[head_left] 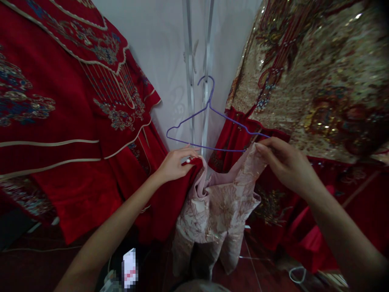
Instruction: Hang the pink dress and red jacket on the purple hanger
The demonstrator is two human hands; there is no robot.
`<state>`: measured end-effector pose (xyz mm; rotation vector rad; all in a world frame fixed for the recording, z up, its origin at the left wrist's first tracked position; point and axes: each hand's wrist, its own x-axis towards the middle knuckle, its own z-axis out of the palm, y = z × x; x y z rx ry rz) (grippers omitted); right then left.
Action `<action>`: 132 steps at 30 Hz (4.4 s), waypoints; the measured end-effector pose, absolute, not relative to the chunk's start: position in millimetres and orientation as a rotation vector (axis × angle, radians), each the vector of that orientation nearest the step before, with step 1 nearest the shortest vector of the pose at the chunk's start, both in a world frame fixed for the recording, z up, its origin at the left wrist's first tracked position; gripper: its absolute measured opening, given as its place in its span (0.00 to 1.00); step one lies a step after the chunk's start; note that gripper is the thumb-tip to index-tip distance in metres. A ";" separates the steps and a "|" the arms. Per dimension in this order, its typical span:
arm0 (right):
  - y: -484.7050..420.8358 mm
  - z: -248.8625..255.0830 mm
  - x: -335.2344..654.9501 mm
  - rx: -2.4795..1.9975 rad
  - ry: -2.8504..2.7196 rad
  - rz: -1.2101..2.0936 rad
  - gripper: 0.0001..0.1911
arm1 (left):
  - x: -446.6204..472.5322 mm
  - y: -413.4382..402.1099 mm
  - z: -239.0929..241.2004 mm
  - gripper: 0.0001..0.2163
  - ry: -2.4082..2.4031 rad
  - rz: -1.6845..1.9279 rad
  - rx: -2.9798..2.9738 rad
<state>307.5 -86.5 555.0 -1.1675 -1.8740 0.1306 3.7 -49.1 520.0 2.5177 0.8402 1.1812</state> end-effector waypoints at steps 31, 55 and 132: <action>-43.4 575.9 340.1 -1.455 -1.671 -0.416 0.11 | 52.8 -21.3 493.1 0.08 0.750 1.306 2.479; -4.8 571.6 320.5 -1.305 -1.735 -0.239 0.11 | -130.2 -21.8 509.3 0.14 1.590 1.624 1.824; 32.3 590.3 337.0 -1.258 -1.901 0.496 0.30 | -19.5 23.3 602.2 0.07 0.558 1.529 1.406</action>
